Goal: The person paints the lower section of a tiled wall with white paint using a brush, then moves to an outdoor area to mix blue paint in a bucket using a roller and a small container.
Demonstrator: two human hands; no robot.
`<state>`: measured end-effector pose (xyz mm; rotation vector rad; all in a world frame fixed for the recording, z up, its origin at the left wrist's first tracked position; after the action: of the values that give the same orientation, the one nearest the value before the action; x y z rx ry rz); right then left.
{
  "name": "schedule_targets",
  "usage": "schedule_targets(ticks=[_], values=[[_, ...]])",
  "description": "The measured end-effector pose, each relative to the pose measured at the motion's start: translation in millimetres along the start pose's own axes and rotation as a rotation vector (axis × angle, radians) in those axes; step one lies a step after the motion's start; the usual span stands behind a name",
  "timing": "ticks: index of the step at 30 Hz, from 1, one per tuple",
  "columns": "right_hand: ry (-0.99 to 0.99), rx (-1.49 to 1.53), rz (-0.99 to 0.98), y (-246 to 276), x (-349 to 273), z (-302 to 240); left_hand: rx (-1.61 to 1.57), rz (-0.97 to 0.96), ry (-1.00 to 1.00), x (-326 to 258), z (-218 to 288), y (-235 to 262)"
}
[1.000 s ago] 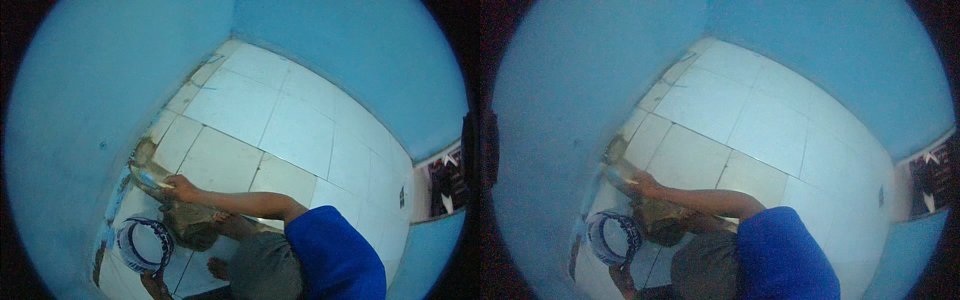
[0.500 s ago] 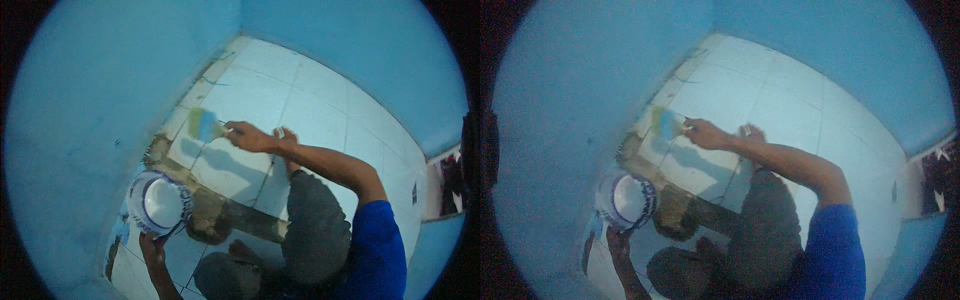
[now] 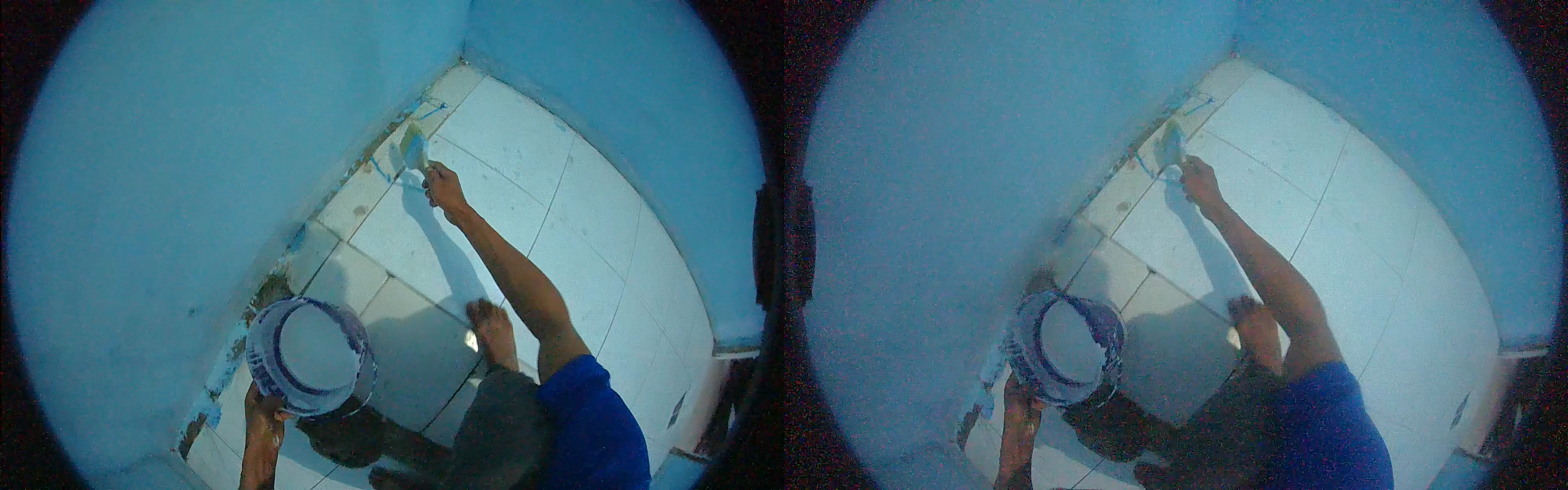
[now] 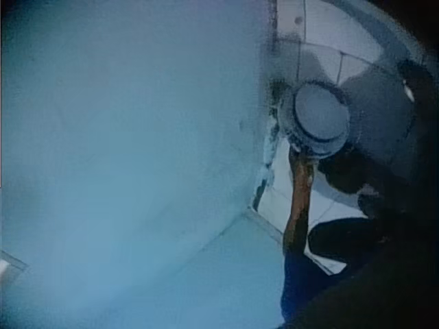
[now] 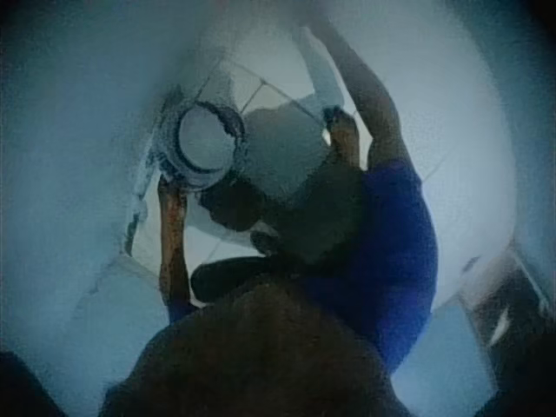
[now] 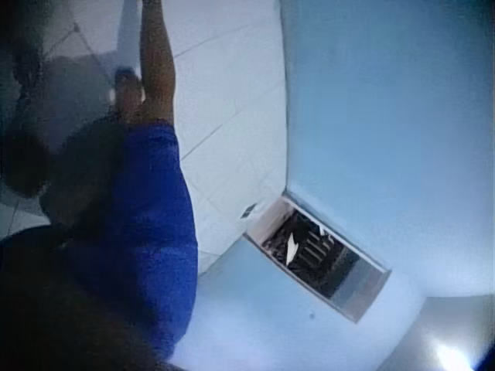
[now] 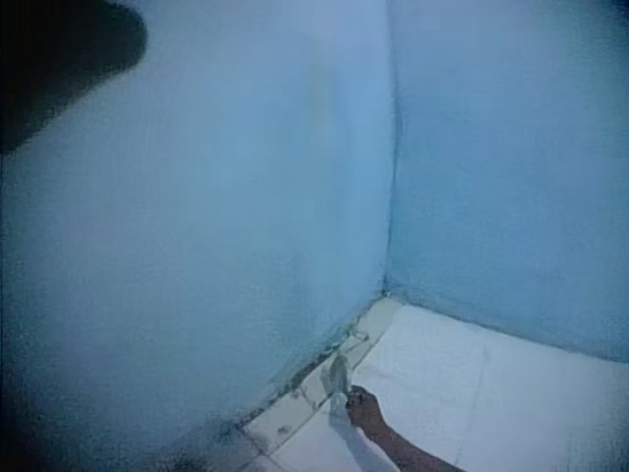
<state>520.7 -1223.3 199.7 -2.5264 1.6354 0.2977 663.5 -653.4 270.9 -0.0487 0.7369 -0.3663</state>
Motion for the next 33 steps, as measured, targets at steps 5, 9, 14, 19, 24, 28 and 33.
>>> schedule_targets(ticks=[5,9,14,19,24,28,33], values=[[0.231,0.013,0.175,32,157,5,0.023,0.23,-0.06,-5,5,-19],[0.575,-0.27,0.44,120,241,-26,-0.026,0.237,-0.036,-24,2,-63],[0.453,-0.215,0.345,68,265,-43,0.031,0.376,-0.084,-72,25,-78],[0.373,-0.22,0.331,83,277,-40,-0.057,0.42,0.036,-71,24,-95],[0.412,-0.34,0.394,62,252,-57,0.134,0.359,-0.051,-69,35,-117],[0.45,-0.418,0.376,17,201,-72,0.147,0.289,-0.048,-57,32,-84],[0.556,-0.346,0.265,-52,106,-67,0.128,0.22,-0.106,-45,14,-41]])
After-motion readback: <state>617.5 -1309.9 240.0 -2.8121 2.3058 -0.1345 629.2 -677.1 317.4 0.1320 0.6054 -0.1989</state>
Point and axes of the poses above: each hand's wrist, its own x-axis towards the middle knuckle, its own y-axis out of the back of the hand, z = x × y, the point moved 10 cm from there along x, towards the middle knuckle, and after that the axes turned 6 degrees about z, right-handed, at the moved point
